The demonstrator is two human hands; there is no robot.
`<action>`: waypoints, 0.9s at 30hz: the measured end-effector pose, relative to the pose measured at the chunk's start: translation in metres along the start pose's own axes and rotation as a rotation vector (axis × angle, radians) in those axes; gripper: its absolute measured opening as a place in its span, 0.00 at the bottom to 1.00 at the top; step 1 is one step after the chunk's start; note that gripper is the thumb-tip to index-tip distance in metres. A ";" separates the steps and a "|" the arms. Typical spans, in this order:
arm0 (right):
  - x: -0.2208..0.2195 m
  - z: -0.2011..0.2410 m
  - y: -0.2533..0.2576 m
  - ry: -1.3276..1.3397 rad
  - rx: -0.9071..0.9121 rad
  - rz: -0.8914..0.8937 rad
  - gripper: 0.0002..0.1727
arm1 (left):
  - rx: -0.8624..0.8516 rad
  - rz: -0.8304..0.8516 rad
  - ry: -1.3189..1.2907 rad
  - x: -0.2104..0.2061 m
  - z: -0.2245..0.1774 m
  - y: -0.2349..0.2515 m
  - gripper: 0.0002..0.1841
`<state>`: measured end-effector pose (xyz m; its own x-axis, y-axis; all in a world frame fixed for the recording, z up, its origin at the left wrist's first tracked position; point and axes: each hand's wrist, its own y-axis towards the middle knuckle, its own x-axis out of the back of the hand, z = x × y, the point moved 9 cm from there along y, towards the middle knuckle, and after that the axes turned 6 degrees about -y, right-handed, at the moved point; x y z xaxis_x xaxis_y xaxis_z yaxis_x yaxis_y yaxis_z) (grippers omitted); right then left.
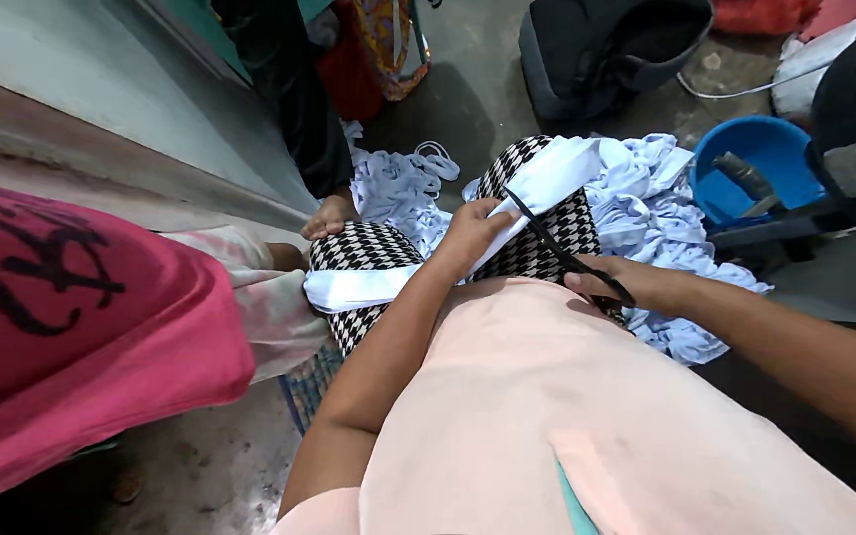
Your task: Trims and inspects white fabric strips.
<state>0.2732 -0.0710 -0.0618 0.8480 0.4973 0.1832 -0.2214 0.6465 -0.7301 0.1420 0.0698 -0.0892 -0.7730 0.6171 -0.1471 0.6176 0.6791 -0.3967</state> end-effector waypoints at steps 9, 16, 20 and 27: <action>0.005 -0.008 0.009 0.097 0.047 -0.146 0.11 | -0.024 -0.041 -0.083 0.004 -0.004 -0.001 0.10; 0.002 0.007 0.011 0.039 -0.056 -0.006 0.22 | 0.015 0.017 -0.067 -0.001 -0.002 -0.003 0.08; 0.006 0.002 0.018 0.104 -0.015 -0.111 0.15 | 0.016 -0.008 -0.097 0.004 -0.002 -0.002 0.09; 0.008 0.001 0.013 0.096 0.031 -0.076 0.16 | 0.055 0.010 -0.145 0.003 0.001 -0.005 0.08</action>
<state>0.2762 -0.0579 -0.0696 0.9049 0.3892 0.1725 -0.1681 0.6989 -0.6951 0.1369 0.0680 -0.0889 -0.7820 0.5572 -0.2791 0.6197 0.6477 -0.4433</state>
